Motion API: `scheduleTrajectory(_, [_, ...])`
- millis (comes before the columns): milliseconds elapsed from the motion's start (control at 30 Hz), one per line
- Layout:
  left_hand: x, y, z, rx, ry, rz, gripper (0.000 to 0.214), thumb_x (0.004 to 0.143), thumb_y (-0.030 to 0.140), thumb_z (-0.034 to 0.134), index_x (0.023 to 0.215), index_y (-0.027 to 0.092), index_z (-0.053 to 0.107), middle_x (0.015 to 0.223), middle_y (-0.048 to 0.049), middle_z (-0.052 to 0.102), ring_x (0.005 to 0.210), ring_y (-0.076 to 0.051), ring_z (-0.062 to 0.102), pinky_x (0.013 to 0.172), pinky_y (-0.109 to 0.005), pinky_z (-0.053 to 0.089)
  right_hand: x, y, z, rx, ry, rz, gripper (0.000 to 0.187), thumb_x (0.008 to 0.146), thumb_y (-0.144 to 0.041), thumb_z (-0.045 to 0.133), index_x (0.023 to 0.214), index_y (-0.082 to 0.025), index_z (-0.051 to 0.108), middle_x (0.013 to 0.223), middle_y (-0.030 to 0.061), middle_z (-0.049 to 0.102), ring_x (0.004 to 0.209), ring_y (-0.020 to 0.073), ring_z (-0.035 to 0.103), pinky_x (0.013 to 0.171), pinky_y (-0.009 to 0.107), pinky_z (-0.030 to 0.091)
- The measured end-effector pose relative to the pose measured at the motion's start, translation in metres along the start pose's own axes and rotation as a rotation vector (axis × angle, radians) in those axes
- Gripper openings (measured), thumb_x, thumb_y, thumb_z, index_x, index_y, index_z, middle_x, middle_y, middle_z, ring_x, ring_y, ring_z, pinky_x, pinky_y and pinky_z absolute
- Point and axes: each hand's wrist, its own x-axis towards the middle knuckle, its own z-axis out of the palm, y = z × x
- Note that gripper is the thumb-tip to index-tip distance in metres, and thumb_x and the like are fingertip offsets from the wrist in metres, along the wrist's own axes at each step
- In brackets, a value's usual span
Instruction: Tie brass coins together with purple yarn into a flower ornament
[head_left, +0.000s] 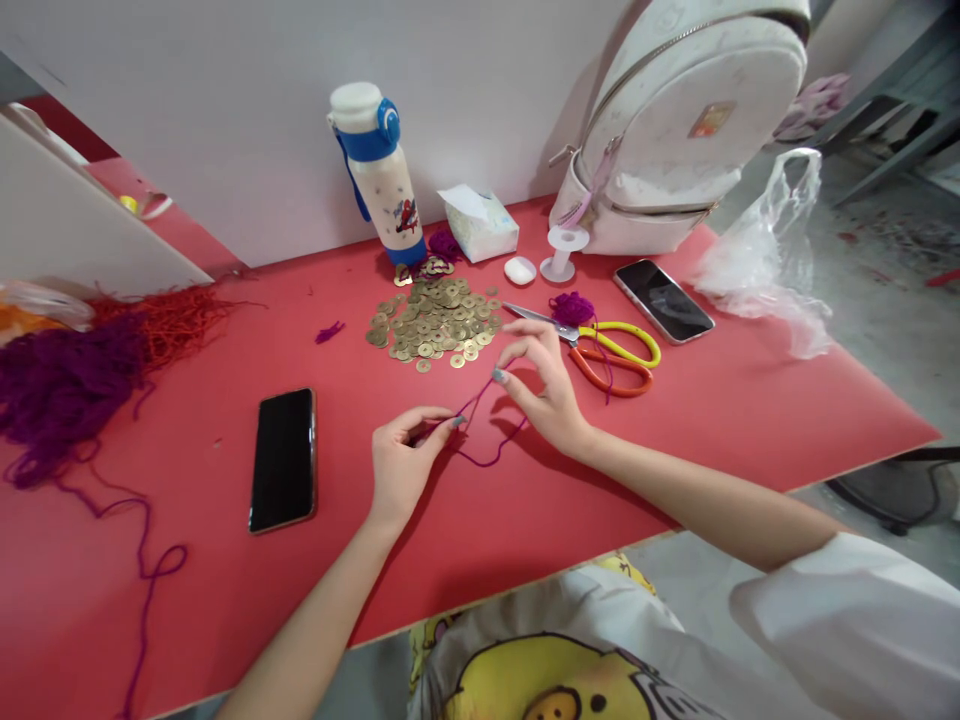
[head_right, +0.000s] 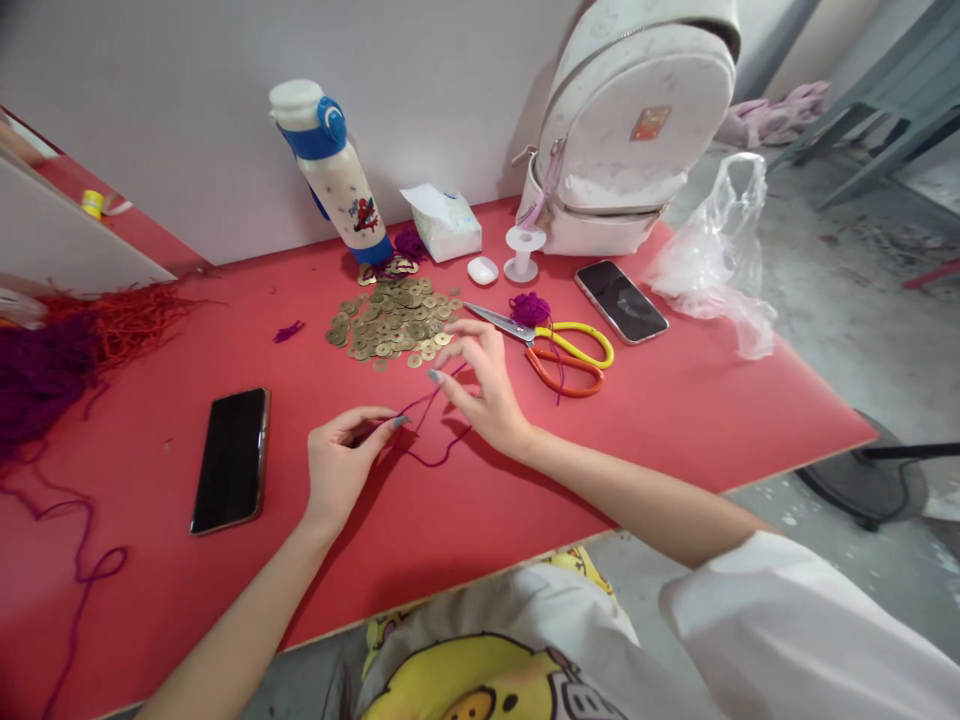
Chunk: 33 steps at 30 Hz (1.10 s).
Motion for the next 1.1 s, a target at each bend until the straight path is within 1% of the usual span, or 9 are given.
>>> scheduleTrajectory(67, [0.001,-0.001,-0.001,-0.008,0.016,0.01,0.01,0.073,0.027,0.076,0.076,0.018,0.075,0.076,-0.003,0.074,0.068,-0.016,0.07,0.064,-0.022,0.056,-0.004,-0.004,0.002,-0.042,-0.114,-0.083,0.016,0.095,-0.034,0.06,0.083,-0.023,0.063,0.119,0.0082,0.06,0.116,0.0261,0.05,0.104,0.05,0.043])
scheduleTrajectory(133, [0.002,-0.001,-0.001,-0.016,0.01,0.022,0.011,0.075,0.028,0.075,0.076,0.018,0.074,0.078,-0.003,0.073,0.07,-0.015,0.069,0.066,-0.023,0.056,-0.009,-0.008,0.005,-0.068,-0.232,-0.118,0.017,0.093,-0.036,0.064,0.083,-0.023,0.068,0.118,0.0077,0.063,0.115,0.0263,0.05,0.103,0.048,0.044])
scheduleTrajectory(267, [0.002,0.001,0.0,0.011,-0.011,0.057,0.01,0.077,0.027,0.073,0.076,0.017,0.072,0.078,-0.003,0.071,0.072,-0.015,0.067,0.067,-0.023,0.055,-0.016,-0.012,0.014,-0.106,-0.359,-0.074,0.018,0.086,-0.041,0.072,0.09,-0.023,0.074,0.122,0.008,0.065,0.113,0.0271,0.051,0.097,0.045,0.049])
scheduleTrajectory(467, [0.0,0.002,0.001,0.019,0.001,0.029,0.01,0.077,0.027,0.073,0.074,0.017,0.071,0.072,-0.0018,0.07,0.066,-0.014,0.065,0.062,-0.022,0.054,-0.018,-0.013,0.017,0.027,-0.401,-0.035,0.011,0.09,-0.027,0.067,0.082,-0.021,0.07,0.113,0.0082,0.067,0.107,0.0236,0.054,0.095,0.043,0.049])
scheduleTrajectory(600, [0.001,0.0,0.0,0.036,0.037,0.019,0.011,0.076,0.028,0.073,0.076,0.018,0.071,0.071,-0.0019,0.072,0.065,-0.015,0.067,0.061,-0.022,0.054,-0.019,-0.018,0.016,0.073,-0.414,-0.02,0.011,0.093,-0.02,0.057,0.086,-0.02,0.065,0.108,0.0092,0.065,0.104,0.0232,0.055,0.094,0.042,0.048])
scheduleTrajectory(700, [0.001,0.0,-0.001,0.04,0.03,0.047,0.01,0.075,0.028,0.073,0.075,0.018,0.071,0.071,-0.0021,0.073,0.066,-0.015,0.067,0.061,-0.022,0.054,-0.019,-0.018,0.016,0.035,-0.432,0.005,0.008,0.094,-0.025,0.059,0.094,-0.02,0.065,0.111,0.0095,0.065,0.106,0.0239,0.054,0.094,0.042,0.048])
scheduleTrajectory(833, [-0.001,0.001,-0.001,0.058,0.005,0.082,0.009,0.076,0.027,0.072,0.075,0.018,0.071,0.07,-0.0016,0.072,0.063,-0.014,0.065,0.059,-0.022,0.053,-0.02,-0.013,0.019,0.023,-0.491,-0.008,0.017,0.087,-0.035,0.071,0.096,-0.021,0.068,0.118,0.0095,0.064,0.111,0.0255,0.052,0.096,0.043,0.048])
scheduleTrajectory(933, [-0.002,0.001,-0.002,0.054,0.002,0.091,0.008,0.078,0.026,0.071,0.076,0.019,0.071,0.069,-0.001,0.07,0.061,-0.013,0.063,0.057,-0.022,0.051,-0.021,-0.012,0.019,0.052,-0.491,-0.032,0.007,0.091,-0.025,0.066,0.092,-0.02,0.07,0.116,0.0089,0.064,0.11,0.0242,0.052,0.097,0.042,0.048])
scheduleTrajectory(1100, [-0.002,0.005,-0.003,0.033,0.024,0.132,0.009,0.08,0.026,0.071,0.075,0.019,0.068,0.072,0.0,0.066,0.061,-0.012,0.06,0.054,-0.021,0.048,-0.019,-0.015,0.016,0.097,-0.481,-0.078,0.014,0.097,-0.023,0.054,0.093,-0.019,0.067,0.113,0.0105,0.063,0.107,0.0235,0.053,0.098,0.043,0.048])
